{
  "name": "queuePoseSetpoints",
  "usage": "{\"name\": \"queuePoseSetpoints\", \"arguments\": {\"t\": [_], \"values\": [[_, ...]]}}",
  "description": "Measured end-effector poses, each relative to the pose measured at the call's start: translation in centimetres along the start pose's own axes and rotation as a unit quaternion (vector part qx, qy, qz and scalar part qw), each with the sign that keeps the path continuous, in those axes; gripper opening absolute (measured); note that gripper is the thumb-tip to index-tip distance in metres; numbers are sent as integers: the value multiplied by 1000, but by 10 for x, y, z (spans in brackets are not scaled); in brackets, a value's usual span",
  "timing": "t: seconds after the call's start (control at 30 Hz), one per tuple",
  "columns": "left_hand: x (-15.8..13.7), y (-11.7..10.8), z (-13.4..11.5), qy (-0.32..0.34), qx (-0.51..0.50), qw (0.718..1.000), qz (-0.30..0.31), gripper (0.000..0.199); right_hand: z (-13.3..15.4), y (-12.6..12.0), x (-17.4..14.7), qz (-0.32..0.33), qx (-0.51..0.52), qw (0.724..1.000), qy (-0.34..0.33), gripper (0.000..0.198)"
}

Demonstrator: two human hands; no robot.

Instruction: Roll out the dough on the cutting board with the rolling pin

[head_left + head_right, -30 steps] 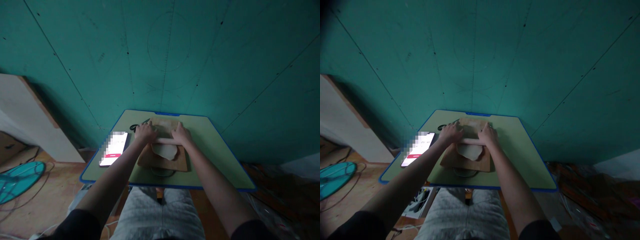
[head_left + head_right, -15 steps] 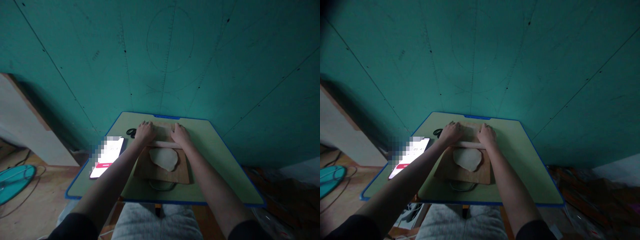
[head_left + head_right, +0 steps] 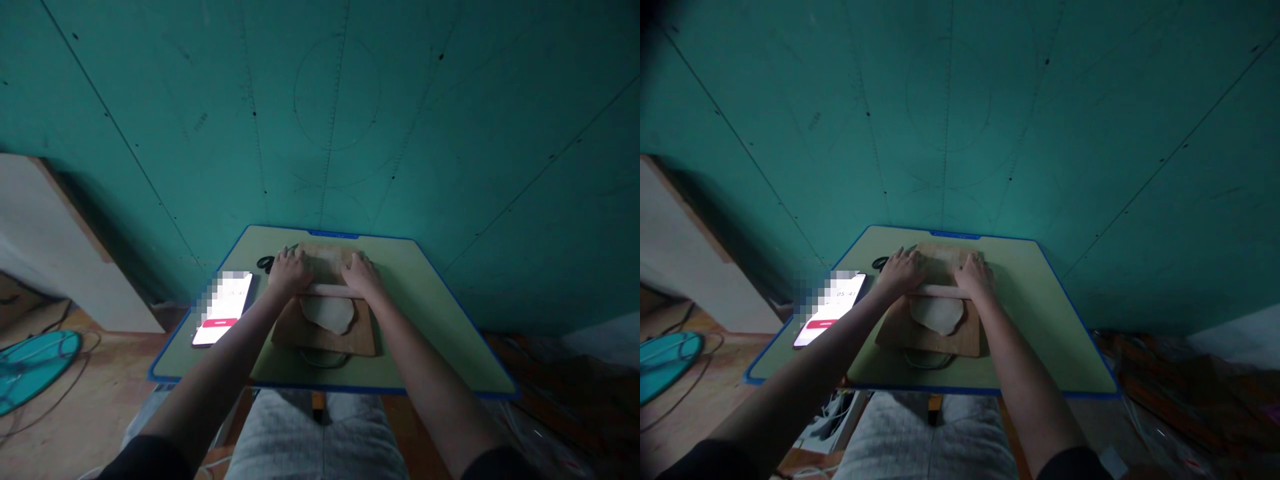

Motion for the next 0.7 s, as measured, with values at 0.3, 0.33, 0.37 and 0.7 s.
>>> {"name": "queuePoseSetpoints", "arguments": {"t": [0.3, 0.33, 0.37, 0.7], "values": [[-32, -25, -15, -13, 47, 999, 14, 47, -4, 0, -30, -1, 23, 1000, -5, 56], [-37, -29, -17, -13, 60, 998, 15, 49, -5, 0, -35, -2, 24, 1000, -9, 56], [-42, -33, -20, -12, 71, 997, 14, 51, -6, 0, -40, -3, 25, 1000, -11, 55], [-78, -41, -29, -11, 54, 998, -42, 50, -7, -1, -88, -65, -36, 995, -61, 49]]}}
Point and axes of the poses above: each hand's wrist, its own x-axis towards the middle knuckle, its own y-axis out of the palm, z = x × y, the point moved 7 cm from there along x, towards the middle knuckle, and after that the axes turned 4 degrees about -z, right-handed, at the moved point
